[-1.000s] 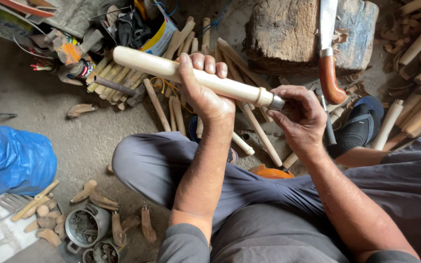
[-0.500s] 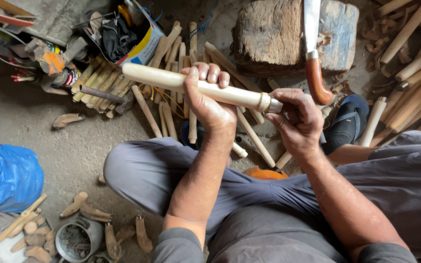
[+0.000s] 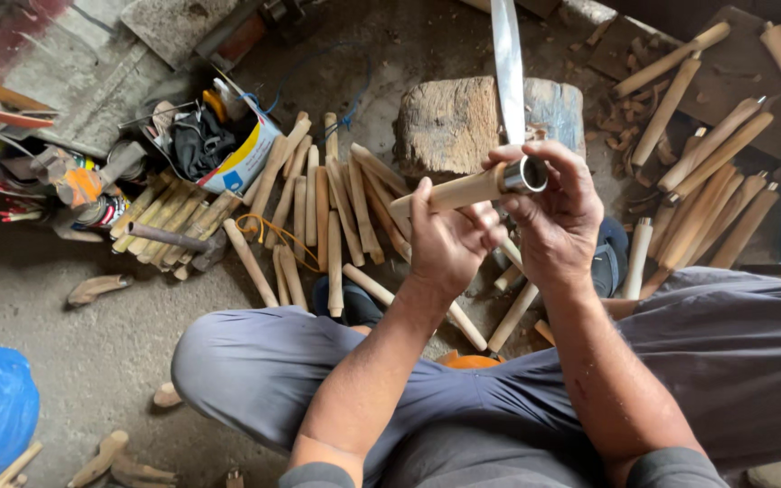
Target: The person sits on the floor and assembles wooden handles by inserting metal ferrules. They use a knife to shave the wood for a better fit and a hammer to secure the ferrules. The person repeatedly tests the fit of the ferrules on the wooden pieces.
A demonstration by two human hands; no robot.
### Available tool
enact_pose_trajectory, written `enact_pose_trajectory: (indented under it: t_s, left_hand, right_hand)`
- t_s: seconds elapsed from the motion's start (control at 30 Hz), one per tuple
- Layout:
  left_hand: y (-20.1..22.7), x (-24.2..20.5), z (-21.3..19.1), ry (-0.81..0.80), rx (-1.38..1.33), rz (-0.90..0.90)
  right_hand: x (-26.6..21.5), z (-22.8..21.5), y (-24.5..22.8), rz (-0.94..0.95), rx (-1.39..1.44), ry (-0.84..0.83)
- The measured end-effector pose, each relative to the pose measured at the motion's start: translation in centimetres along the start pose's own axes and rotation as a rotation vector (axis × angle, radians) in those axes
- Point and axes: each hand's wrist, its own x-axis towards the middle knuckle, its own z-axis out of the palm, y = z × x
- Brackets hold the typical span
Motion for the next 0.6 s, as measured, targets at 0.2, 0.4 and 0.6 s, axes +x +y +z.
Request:
enact_pose_trajectory:
  t_s: [0.2, 0.4, 0.6]
  left_hand:
    - [1.9, -2.8, 2.2, 0.054, 1.223, 0.475]
    - [5.9, -2.0, 5.2, -0.372, 1.592, 0.897]
    - [5.6, -1.8, 3.5, -0.063, 1.163, 0.425]
  right_hand:
    - [3.3, -0.3, -2.8, -0.071, -0.221, -0.286]
    - [3.8, -0.3, -1.1, 0.068, -0.397, -0.38]
    - [3.1, -8.3, 3.5, 0.101, -1.672, 0.001]
